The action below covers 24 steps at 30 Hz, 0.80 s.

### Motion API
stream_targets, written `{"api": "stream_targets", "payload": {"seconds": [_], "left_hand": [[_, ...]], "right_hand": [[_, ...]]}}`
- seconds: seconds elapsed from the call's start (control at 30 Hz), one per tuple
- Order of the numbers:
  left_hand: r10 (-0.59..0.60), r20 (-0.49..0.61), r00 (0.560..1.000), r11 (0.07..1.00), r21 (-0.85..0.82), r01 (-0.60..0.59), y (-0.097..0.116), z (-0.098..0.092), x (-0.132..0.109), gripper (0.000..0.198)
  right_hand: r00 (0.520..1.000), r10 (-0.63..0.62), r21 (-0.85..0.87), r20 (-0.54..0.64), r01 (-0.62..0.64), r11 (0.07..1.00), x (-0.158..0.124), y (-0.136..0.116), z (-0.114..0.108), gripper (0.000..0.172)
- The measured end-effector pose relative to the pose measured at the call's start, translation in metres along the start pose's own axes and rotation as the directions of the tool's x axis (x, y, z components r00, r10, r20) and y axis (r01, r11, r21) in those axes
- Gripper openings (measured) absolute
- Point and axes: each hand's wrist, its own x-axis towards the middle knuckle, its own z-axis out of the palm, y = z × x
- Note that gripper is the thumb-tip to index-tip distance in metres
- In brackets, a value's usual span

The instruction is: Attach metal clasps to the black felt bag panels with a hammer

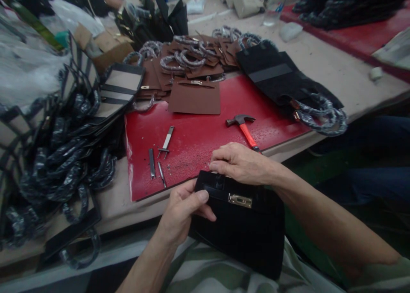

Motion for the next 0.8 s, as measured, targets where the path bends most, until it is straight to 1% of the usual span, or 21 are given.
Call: {"api": "stream_targets", "payload": {"seconds": [0.1, 0.17, 0.23, 0.3, 0.37, 0.43, 0.5, 0.6, 0.7, 0.8], "left_hand": [[-0.023, 0.017, 1.0, 1.0, -0.001, 0.023, 0.001, -0.001, -0.001, 0.028], [-0.03, 0.036, 0.999, 1.0, -0.008, 0.03, 0.001, -0.001, -0.001, 0.026], [-0.025, 0.043, 0.999, 0.999, -0.021, 0.026, 0.0, -0.001, -0.001, 0.026], [-0.011, 0.031, 0.999, 0.999, -0.038, 0.012, -0.001, 0.0, -0.002, 0.026], [0.002, 0.021, 1.0, 0.998, -0.055, -0.001, -0.002, 0.002, -0.002, 0.026], [0.015, 0.02, 1.0, 0.998, -0.068, -0.014, -0.004, 0.002, -0.001, 0.027], [0.031, 0.033, 0.999, 0.996, -0.081, -0.028, -0.007, 0.002, 0.001, 0.027], [0.055, 0.065, 0.996, 0.993, -0.108, -0.047, -0.012, -0.002, 0.003, 0.027], [0.064, 0.103, 0.993, 0.989, -0.136, -0.05, -0.016, -0.005, 0.004, 0.029], [0.083, 0.137, 0.987, 0.987, -0.149, -0.062, -0.017, -0.006, 0.003, 0.028]], "right_hand": [[0.999, -0.019, 0.01, -0.048, 0.019, 1.0, 0.002, 0.001, 0.006, 0.034], [0.999, -0.023, 0.055, -0.032, 0.025, 0.998, 0.003, 0.004, 0.009, 0.04], [1.0, -0.012, 0.145, 0.019, 0.01, 0.989, 0.004, 0.008, 0.012, 0.043], [0.996, 0.011, 0.26, 0.089, -0.033, 0.965, 0.004, 0.014, 0.014, 0.045], [0.988, 0.031, 0.374, 0.151, -0.086, 0.924, 0.005, 0.018, 0.016, 0.046], [0.979, 0.046, 0.488, 0.199, -0.14, 0.862, 0.005, 0.021, 0.019, 0.046], [0.969, 0.071, 0.599, 0.236, -0.203, 0.775, 0.006, 0.022, 0.023, 0.045], [0.947, 0.116, 0.736, 0.3, -0.308, 0.603, 0.005, 0.022, 0.032, 0.041], [0.924, 0.123, 0.838, 0.361, -0.379, 0.393, 0.004, 0.023, 0.043, 0.038], [0.897, 0.073, 0.88, 0.436, -0.442, 0.172, 0.003, 0.026, 0.054, 0.034]]}}
